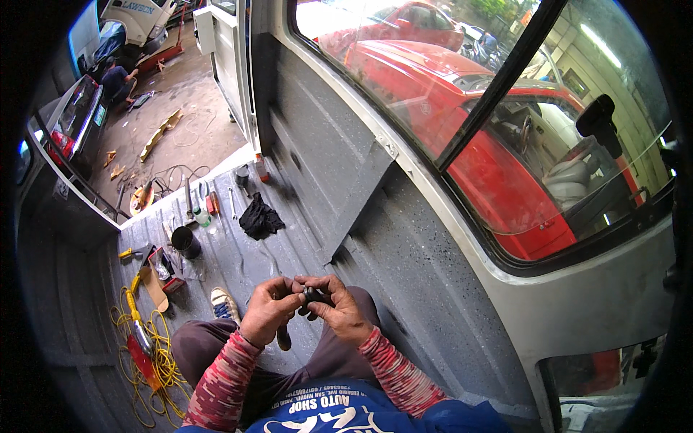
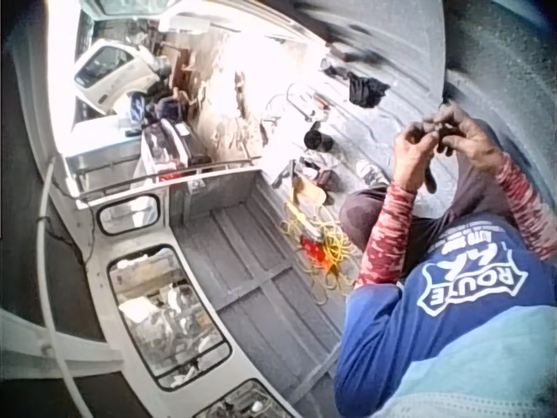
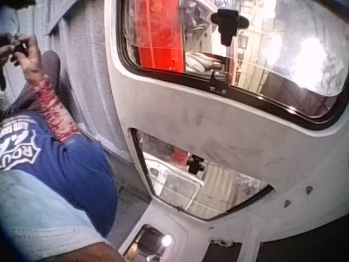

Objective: The person sits inside the cargo area of a van and uses a screwdriver to install a door lock mechanism into the sliding door frame. They align the lock, insert screws, and tighten them to secure the assembly.

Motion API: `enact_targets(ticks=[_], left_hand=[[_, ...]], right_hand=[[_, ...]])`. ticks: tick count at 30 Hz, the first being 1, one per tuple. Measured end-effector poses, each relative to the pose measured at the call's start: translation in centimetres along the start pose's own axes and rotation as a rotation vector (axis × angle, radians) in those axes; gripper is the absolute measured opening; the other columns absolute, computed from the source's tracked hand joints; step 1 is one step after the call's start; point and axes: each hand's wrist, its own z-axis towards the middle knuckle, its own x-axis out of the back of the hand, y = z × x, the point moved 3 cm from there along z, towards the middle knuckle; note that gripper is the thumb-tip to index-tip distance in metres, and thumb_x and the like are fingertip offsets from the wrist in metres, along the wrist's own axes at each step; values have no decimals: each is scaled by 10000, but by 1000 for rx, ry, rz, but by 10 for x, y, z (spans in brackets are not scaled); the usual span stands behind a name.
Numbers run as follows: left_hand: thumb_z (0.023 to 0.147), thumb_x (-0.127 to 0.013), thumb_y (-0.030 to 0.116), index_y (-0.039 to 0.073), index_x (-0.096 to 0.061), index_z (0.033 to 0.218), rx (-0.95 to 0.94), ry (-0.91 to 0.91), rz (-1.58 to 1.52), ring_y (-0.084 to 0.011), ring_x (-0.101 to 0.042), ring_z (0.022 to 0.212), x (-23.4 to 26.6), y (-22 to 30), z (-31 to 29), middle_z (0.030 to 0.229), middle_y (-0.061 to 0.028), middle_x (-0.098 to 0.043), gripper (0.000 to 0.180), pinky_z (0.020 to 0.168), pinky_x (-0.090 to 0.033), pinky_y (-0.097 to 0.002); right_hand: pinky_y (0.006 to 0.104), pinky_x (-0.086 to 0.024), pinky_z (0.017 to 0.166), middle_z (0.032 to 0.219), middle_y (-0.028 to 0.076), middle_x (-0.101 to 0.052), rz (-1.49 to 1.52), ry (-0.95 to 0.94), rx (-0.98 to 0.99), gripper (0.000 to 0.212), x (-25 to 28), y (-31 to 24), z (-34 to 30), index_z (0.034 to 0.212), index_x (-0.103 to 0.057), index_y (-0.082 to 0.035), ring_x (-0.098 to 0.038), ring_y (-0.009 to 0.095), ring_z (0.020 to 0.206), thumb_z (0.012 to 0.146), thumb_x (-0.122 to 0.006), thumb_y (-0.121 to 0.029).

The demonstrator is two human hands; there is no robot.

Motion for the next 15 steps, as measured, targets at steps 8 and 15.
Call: enact_targets(ticks=[8,15], left_hand=[[958,-608,171,34,-579,979,-121,29,68,-61,-538,662,-2,-3,0,771,10,-578,142,550,-451,-218],[993,-549,170,12,-538,991,-297,177,454,-102,-519,734,-5,-9,9,819,-10,-541,159,670,-468,-260]], right_hand=[[303,-560,898,1401,115,-492,-135,61,14,389,-6,-5,2,1356,-430,-86,-627,177,1096,1004,-573,-2],[292,-572,886,1322,116,-522,-130,107,-23,383,-6,9,3,1349,-432,-66,-631,167,1097,1009,-609,-64]])
